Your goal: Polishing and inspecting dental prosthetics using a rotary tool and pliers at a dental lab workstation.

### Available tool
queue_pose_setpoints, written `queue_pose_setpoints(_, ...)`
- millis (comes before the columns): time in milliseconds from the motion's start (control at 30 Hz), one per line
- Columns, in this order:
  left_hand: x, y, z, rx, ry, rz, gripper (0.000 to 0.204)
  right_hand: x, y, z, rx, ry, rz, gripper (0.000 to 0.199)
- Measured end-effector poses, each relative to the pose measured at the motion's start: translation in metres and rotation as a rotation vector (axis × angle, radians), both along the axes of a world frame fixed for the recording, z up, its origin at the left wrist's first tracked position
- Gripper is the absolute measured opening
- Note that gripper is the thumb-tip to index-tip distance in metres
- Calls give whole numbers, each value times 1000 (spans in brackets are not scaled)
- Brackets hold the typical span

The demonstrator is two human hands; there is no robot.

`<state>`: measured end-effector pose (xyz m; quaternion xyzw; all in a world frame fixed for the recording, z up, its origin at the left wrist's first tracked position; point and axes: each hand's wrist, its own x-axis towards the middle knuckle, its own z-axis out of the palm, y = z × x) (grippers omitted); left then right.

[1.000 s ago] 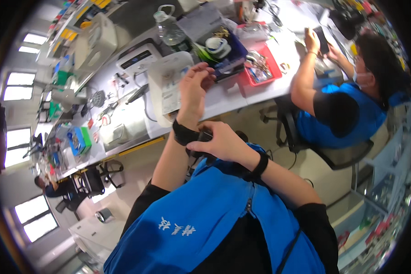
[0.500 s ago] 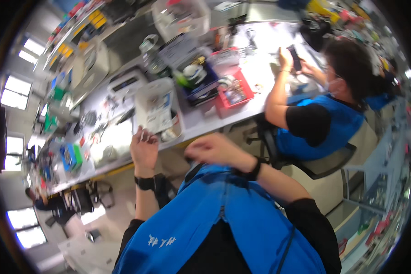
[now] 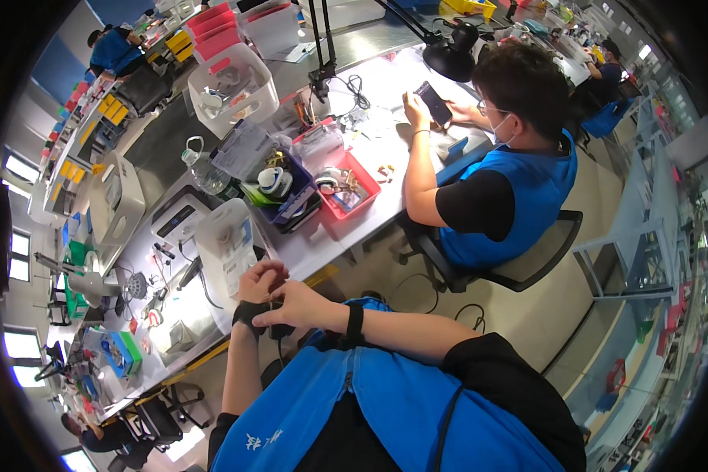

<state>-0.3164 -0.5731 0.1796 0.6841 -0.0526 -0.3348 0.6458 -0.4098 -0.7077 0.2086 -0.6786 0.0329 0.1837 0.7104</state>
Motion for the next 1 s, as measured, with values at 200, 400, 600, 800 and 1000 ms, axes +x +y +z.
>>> queue_pose_setpoints(200, 3, 7, 26, 25, -65, -156, 32, 4, -6, 6, 20, -97, -51, 49)
queue_pose_setpoints(400, -28, 33, 71, 124, -252, -401, 67, 8, -13, 7, 87, -40, -10, 40)
queue_pose_setpoints(600, -46, 26, 117, 301, -422, -453, 80, -1, -28, 38, 296, 61, 133, 36)
queue_pose_setpoints(800, -55, 29, 120, -111, -120, -393, 85, -4, -27, 58, 62, -113, 58, 39)
queue_pose_setpoints(1000, -72, 35, 160, 417, -409, -540, 69, -7, -33, 62, 136, -76, 221, 37)
